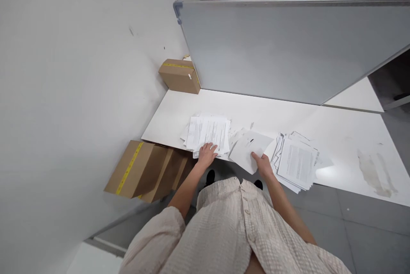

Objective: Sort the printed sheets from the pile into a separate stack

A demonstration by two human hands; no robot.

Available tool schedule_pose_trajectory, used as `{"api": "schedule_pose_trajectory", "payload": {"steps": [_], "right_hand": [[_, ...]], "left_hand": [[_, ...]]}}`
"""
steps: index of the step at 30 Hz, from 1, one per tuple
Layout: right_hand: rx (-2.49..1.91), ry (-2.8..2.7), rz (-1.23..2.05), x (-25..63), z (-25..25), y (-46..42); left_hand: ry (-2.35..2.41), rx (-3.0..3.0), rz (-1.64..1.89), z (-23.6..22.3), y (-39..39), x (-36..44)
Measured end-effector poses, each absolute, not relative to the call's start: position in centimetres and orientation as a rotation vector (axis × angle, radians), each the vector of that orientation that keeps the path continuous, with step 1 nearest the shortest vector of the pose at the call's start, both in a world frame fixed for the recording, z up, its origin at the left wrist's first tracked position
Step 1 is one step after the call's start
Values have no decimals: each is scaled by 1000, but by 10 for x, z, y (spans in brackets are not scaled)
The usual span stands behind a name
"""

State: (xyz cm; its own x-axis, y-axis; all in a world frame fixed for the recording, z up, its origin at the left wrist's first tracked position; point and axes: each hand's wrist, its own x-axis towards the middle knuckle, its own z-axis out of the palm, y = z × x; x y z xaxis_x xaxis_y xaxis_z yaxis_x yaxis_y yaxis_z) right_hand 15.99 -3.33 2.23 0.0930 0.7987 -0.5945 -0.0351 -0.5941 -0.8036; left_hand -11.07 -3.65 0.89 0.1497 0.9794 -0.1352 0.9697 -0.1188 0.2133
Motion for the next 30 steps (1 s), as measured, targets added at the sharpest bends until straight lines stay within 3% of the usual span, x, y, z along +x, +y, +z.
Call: {"api": "schedule_pose_trajectory", "payload": {"steps": [14,30], "right_hand": [[-1659,-842,1583,150,22,-33],[-1638,-850,1573,156,17,-40]], "left_hand": [[1883,2232,-2,15,-36,-112],[1851,1656,562,9,-24,-111]]}}
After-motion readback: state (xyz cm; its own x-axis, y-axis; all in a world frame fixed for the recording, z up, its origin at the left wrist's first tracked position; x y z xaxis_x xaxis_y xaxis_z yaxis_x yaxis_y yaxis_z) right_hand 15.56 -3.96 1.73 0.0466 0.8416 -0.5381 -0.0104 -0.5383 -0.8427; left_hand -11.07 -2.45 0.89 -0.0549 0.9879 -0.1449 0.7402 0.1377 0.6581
